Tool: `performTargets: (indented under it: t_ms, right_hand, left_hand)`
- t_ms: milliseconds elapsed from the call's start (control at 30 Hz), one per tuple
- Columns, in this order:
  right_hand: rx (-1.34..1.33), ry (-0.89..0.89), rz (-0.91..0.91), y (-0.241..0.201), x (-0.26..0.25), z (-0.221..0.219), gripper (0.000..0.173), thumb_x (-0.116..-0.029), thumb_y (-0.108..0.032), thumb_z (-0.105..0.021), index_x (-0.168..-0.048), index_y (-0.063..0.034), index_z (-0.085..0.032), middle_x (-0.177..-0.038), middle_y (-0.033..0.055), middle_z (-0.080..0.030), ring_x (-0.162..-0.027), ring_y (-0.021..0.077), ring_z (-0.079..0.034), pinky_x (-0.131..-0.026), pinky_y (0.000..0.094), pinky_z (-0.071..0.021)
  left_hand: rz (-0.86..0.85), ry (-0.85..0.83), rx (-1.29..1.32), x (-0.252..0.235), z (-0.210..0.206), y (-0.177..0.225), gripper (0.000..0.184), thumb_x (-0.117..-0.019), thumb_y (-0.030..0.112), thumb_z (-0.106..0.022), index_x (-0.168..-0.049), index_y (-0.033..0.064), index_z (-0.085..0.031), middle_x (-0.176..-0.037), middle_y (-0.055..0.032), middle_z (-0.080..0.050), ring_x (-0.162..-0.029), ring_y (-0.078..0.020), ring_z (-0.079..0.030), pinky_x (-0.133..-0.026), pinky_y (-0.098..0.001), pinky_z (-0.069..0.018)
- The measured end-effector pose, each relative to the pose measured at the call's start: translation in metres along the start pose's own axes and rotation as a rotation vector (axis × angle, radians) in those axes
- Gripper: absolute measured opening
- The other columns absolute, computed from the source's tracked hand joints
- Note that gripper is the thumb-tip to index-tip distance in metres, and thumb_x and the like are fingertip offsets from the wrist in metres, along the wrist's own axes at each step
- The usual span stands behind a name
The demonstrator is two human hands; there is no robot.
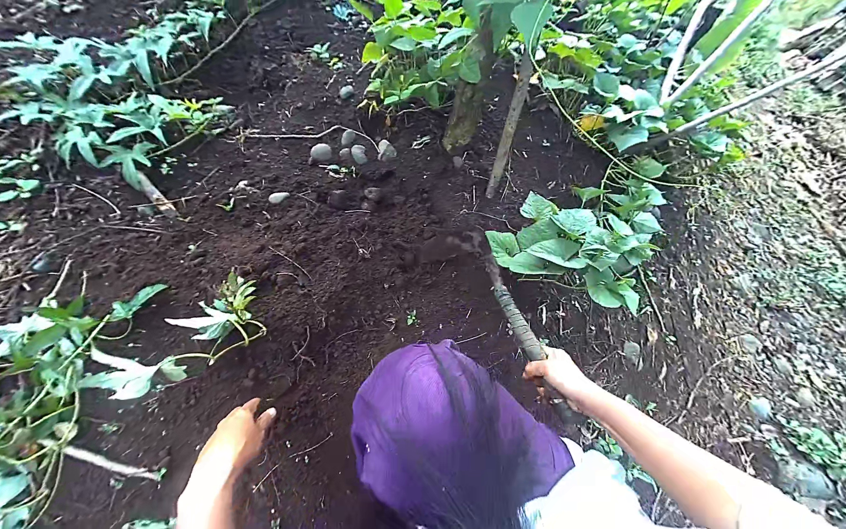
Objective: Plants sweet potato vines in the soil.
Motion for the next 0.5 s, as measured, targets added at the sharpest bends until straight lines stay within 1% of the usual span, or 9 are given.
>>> performTargets:
  t_ms: [100,200,233,267,300,333,367,433,500]
  right_hand:
    - [0.011,0.149,0.069,-0.010,-0.002,0.012,0.029,-0.0889,0.002,-0.065,-0.117,0.0013,-0.057,-0.080,0.0099,-0.057,-0.054,0.0155,-0.054,-0.049,0.0314,-0.0478]
    - [0.116,0.230,0.222,-0.041,-0.007,0.012,0.034,-0.0881,-0.005,-0.070,-0.120,0.0004,-0.060,-0.085,0.0114,-0.060,-0.060,0.0178,-0.058,-0.054,0.0358,-0.0506]
    - [0.207,0.250,0.278,-0.056,-0.009,0.008,0.037,-0.0886,-0.009,-0.072,-0.122,-0.0001,-0.061,-0.090,0.0135,-0.062,-0.066,0.0206,-0.061,-0.060,0.0399,-0.0525]
    - [0.315,0.260,0.314,-0.071,-0.010,0.003,0.040,-0.0899,-0.014,-0.074,-0.125,-0.0005,-0.061,-0.097,0.0170,-0.065,-0.078,0.0261,-0.065,-0.071,0.0466,-0.0538]
    - [0.430,0.266,0.330,-0.086,-0.011,-0.003,0.043,-0.0924,-0.020,-0.075,-0.129,-0.0012,-0.061,-0.106,0.0208,-0.068,-0.093,0.0329,-0.067,-0.084,0.0538,-0.0526]
    - [0.558,0.270,0.333,-0.097,-0.013,-0.009,0.047,-0.0955,-0.027,-0.073,-0.133,-0.0031,-0.059,-0.113,0.0230,-0.069,-0.106,0.0379,-0.067,-0.093,0.0586,-0.0499]
    - [0.697,0.275,0.321,-0.104,-0.017,-0.012,0.049,-0.0983,-0.033,-0.069,-0.138,-0.0058,-0.057,-0.120,0.0233,-0.068,-0.115,0.0406,-0.065,-0.098,0.0612,-0.0480]
    - [0.930,0.277,0.293,-0.102,-0.030,-0.009,0.051,-0.1008,-0.036,-0.064,-0.143,-0.0089,-0.053,-0.128,0.0245,-0.066,-0.122,0.0450,-0.063,-0.099,0.0660,-0.0468]
    - [1.037,0.284,0.287,-0.087,-0.041,-0.005,0.048,-0.1010,-0.034,-0.063,-0.140,-0.0074,-0.054,-0.128,0.0277,-0.066,-0.120,0.0489,-0.063,-0.095,0.0698,-0.0479]
  left_hand:
    - [0.029,0.005,-0.007,0.003,0.001,-0.005,0.052,-0.1105,0.032,-0.048,-0.150,-0.0020,-0.048,-0.145,-0.0313,-0.054,-0.139,-0.0463,-0.050,-0.115,-0.0629,-0.0369]
    - [0.028,0.015,0.006,0.002,0.003,-0.003,0.052,-0.1103,0.032,-0.049,-0.150,-0.0010,-0.048,-0.145,-0.0300,-0.054,-0.139,-0.0456,-0.050,-0.114,-0.0628,-0.0378]
    - [0.023,0.018,0.007,0.001,0.003,-0.002,0.052,-0.1102,0.033,-0.049,-0.150,-0.0008,-0.048,-0.146,-0.0300,-0.054,-0.139,-0.0452,-0.051,-0.114,-0.0628,-0.0377]
    - [0.021,0.016,0.006,0.000,0.003,-0.001,0.052,-0.1103,0.033,-0.049,-0.150,-0.0007,-0.048,-0.146,-0.0299,-0.054,-0.139,-0.0448,-0.050,-0.115,-0.0623,-0.0374]
    - [0.020,0.014,0.001,-0.001,0.002,0.000,0.053,-0.1103,0.033,-0.049,-0.151,-0.0005,-0.048,-0.147,-0.0293,-0.053,-0.139,-0.0440,-0.050,-0.115,-0.0616,-0.0374]
    - [0.018,0.011,-0.003,-0.002,0.002,0.001,0.052,-0.1104,0.033,-0.048,-0.151,-0.0005,-0.047,-0.147,-0.0292,-0.053,-0.140,-0.0439,-0.050,-0.115,-0.0616,-0.0372]
    - [0.016,0.006,-0.004,-0.001,0.002,0.004,0.052,-0.1105,0.033,-0.048,-0.151,-0.0002,-0.047,-0.147,-0.0290,-0.053,-0.140,-0.0438,-0.050,-0.116,-0.0615,-0.0370]
    - [0.017,-0.013,-0.002,0.003,0.003,0.007,0.053,-0.1108,0.034,-0.047,-0.152,0.0006,-0.046,-0.149,-0.0283,-0.052,-0.141,-0.0438,-0.049,-0.115,-0.0617,-0.0372]
    - [0.042,-0.017,0.016,0.009,0.003,-0.002,0.053,-0.1108,0.035,-0.046,-0.152,0.0018,-0.046,-0.150,-0.0269,-0.052,-0.141,-0.0434,-0.049,-0.115,-0.0626,-0.0381]
Point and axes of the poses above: each hand's wrist, its own x-axis away from the middle knuckle, its own z-axis out of the back of the hand, y = z × x, the point moved 8 cm from there along -x, towards the middle knuckle
